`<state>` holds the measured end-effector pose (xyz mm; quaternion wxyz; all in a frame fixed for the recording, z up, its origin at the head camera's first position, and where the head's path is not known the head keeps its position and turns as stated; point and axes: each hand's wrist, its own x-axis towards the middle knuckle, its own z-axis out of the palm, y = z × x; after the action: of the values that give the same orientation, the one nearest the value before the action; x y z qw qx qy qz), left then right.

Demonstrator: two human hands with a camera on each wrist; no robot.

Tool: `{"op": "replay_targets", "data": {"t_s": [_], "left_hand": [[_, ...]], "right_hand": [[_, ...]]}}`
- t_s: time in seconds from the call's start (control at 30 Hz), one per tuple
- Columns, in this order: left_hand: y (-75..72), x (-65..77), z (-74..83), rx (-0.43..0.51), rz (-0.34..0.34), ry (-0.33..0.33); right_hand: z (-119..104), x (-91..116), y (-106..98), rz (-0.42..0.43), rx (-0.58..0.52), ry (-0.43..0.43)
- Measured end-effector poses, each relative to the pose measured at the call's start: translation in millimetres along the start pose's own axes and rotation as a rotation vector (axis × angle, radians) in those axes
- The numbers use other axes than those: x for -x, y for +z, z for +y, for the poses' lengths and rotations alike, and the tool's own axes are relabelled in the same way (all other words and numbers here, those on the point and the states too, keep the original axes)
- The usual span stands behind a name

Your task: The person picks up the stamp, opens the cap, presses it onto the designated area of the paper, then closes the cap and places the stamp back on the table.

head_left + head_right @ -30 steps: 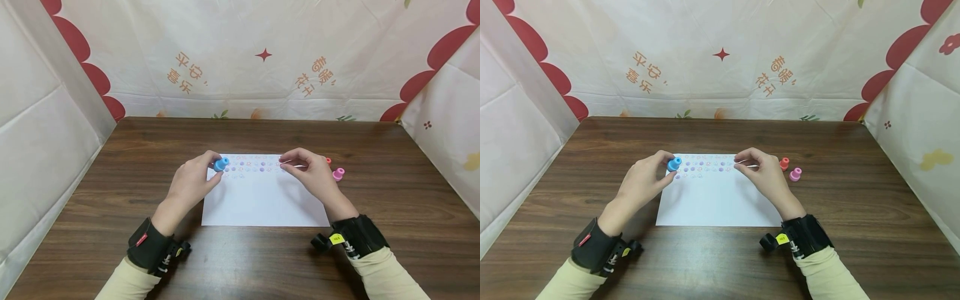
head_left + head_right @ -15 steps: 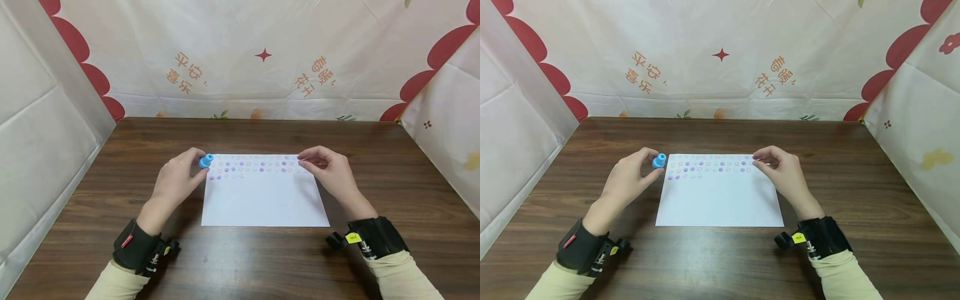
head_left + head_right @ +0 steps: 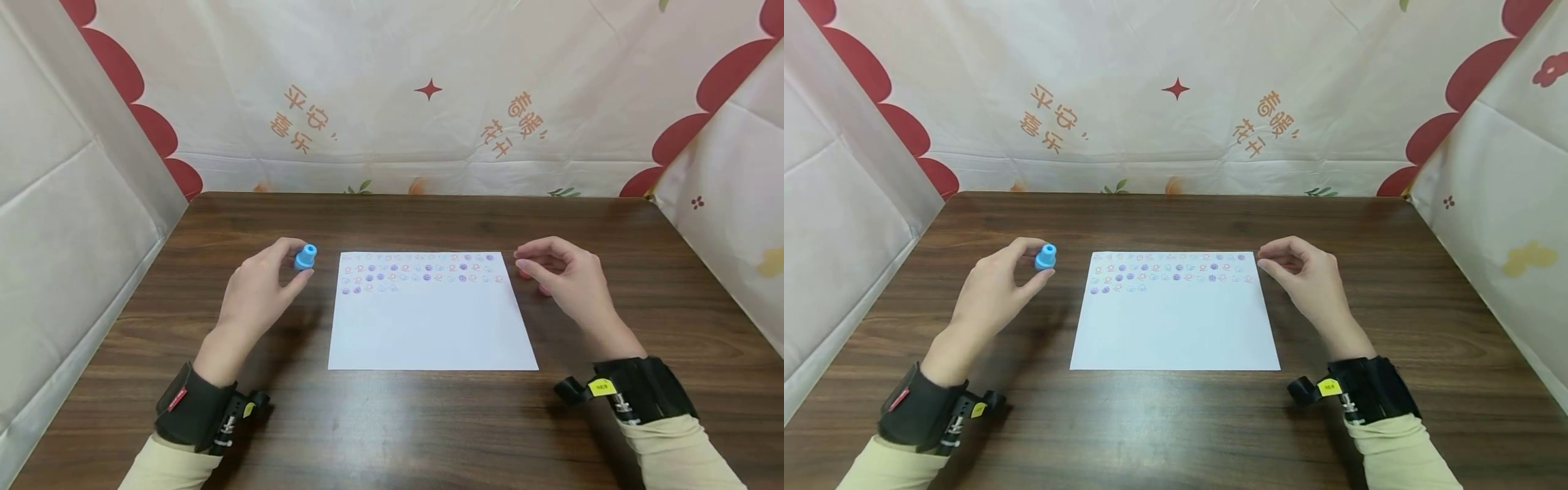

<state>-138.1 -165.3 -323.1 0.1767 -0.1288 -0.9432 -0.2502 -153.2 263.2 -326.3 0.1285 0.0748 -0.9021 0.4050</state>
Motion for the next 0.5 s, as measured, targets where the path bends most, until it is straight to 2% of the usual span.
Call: {"op": "replay_targets", "data": {"t_s": [0.5], "left_hand": [[-13.8,6.7,-19.7,-0.025,0.033,-0.032]], "right_hand": [[22,3,-17,0.062,0.077,-0.012]]}}
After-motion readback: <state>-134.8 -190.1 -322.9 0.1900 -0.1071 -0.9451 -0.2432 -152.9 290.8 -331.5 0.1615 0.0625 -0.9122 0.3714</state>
